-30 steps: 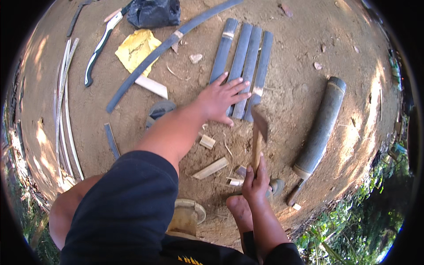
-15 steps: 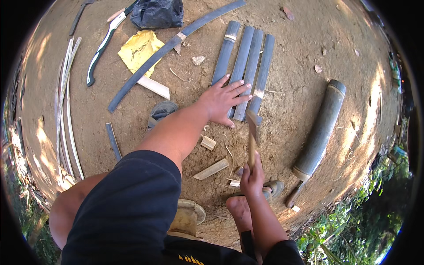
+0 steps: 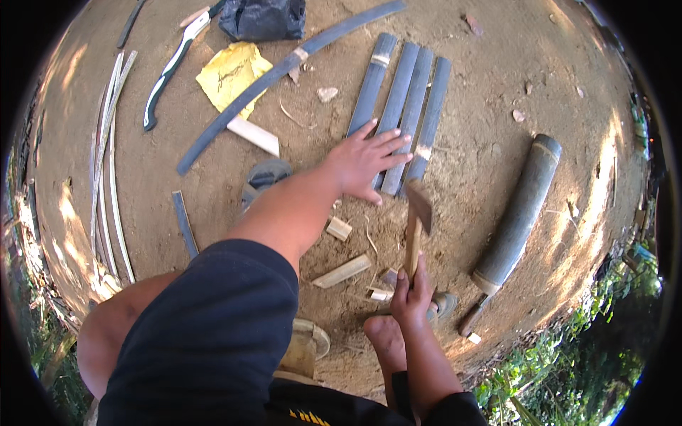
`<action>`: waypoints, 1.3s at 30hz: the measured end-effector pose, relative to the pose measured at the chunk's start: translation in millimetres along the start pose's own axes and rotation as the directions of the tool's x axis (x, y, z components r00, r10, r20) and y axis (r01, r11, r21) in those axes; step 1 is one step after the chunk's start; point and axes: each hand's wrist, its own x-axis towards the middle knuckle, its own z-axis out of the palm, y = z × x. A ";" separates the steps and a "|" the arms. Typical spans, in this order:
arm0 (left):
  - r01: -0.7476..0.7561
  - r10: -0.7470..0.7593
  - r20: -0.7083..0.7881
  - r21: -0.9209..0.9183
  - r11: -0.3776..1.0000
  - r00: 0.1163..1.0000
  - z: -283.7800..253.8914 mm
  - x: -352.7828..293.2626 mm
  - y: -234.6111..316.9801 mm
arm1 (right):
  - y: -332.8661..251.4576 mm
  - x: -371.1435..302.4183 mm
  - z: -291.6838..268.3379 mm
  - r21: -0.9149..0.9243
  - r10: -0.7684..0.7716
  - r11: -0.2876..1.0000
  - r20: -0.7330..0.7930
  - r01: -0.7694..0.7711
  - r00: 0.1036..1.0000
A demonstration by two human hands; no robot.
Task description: The person measures bamboo slats with a tape measure, trims and notches them using a hatchet, and assembles the pieces by hand to form a small structure.
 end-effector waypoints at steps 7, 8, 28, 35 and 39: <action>-0.011 0.011 0.005 -0.007 1.000 1.000 -6.1 3.6 0.8 | 19.5 -6.1 0.9 -0.062 -0.064 0.996 -0.017 0.063 0.998; -0.013 0.013 0.022 -0.016 1.000 1.000 -8.0 2.6 1.1 | 18.5 -4.5 0.1 -0.128 -0.016 0.992 0.055 0.023 0.998; 0.000 0.001 0.022 -0.022 1.000 1.000 -10.0 -0.5 1.4 | 11.2 -11.1 -2.8 0.096 0.123 0.988 -0.001 -0.123 0.992; -0.014 0.014 0.007 -0.012 1.000 1.000 -0.7 0.8 -1.2 | 17.1 -17.5 2.6 0.136 0.053 0.990 -0.059 -0.045 0.997; -0.016 0.016 0.042 -0.008 1.000 0.999 -9.3 3.8 3.5 | 20.1 -15.6 7.7 0.236 -0.008 0.971 -0.123 0.037 0.992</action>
